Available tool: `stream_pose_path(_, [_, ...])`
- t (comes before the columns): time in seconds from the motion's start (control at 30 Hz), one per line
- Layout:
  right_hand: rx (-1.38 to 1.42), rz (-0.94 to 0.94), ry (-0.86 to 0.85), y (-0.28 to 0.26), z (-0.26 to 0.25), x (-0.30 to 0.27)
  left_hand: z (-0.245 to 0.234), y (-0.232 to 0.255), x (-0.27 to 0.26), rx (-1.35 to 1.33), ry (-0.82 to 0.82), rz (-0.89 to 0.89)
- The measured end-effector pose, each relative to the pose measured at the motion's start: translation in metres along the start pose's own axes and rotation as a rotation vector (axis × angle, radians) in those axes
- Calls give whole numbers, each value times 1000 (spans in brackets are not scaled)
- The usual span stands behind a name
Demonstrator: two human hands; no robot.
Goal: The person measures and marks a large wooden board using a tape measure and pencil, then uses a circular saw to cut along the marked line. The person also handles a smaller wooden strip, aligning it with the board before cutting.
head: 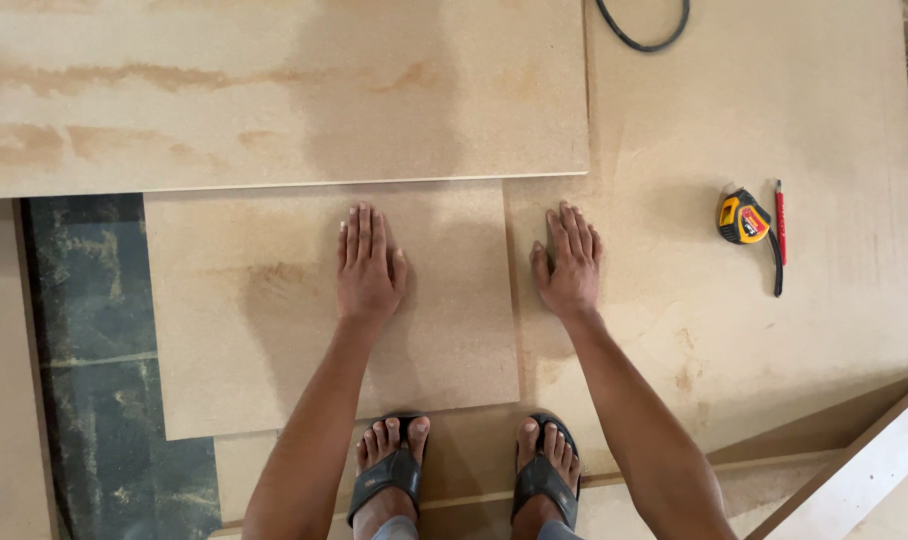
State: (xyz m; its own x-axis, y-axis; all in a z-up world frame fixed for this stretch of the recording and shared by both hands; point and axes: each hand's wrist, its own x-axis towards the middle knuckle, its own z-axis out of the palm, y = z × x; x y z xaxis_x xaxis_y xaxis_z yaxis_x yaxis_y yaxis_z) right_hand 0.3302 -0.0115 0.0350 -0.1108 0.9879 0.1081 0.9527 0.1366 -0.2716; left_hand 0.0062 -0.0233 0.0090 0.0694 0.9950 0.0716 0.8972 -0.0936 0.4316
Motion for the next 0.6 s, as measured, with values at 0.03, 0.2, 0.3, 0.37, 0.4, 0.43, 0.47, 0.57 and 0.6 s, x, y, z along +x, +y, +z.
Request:
stream_pose_path(0.03, [1, -2, -1, -1, 0, 0, -1, -1, 0, -5, 3, 2])
stream_pose_path(0.2, [35, 1, 15, 1, -2, -4, 1, 0, -4, -30, 29, 14])
stream_pose_path(0.3, [35, 2, 31, 1, 0, -1, 1, 0, 0, -25, 41, 17])
stream_pose_path(0.37, [22, 11, 23, 1, 1, 1, 1, -1, 0, -19, 42, 15])
stream_pose_path(0.4, [13, 16, 13, 0, 1, 1, 1, -2, 1, -14, 37, 13])
stream_pose_path(0.43, [4, 23, 1, 0, 1, 0, 1, -2, 0, -9, 30, 11])
stream_pose_path(0.47, [3, 18, -5, 1, 1, -1, 3, -3, 0, -13, 17, 6])
stream_pose_path(0.57, [7, 13, -19, 4, -2, -3, 9, -4, -2, -8, -19, -5])
stream_pose_path(0.6, [13, 17, -16, 5, -2, -2, 12, -5, -1, 7, -26, -4])
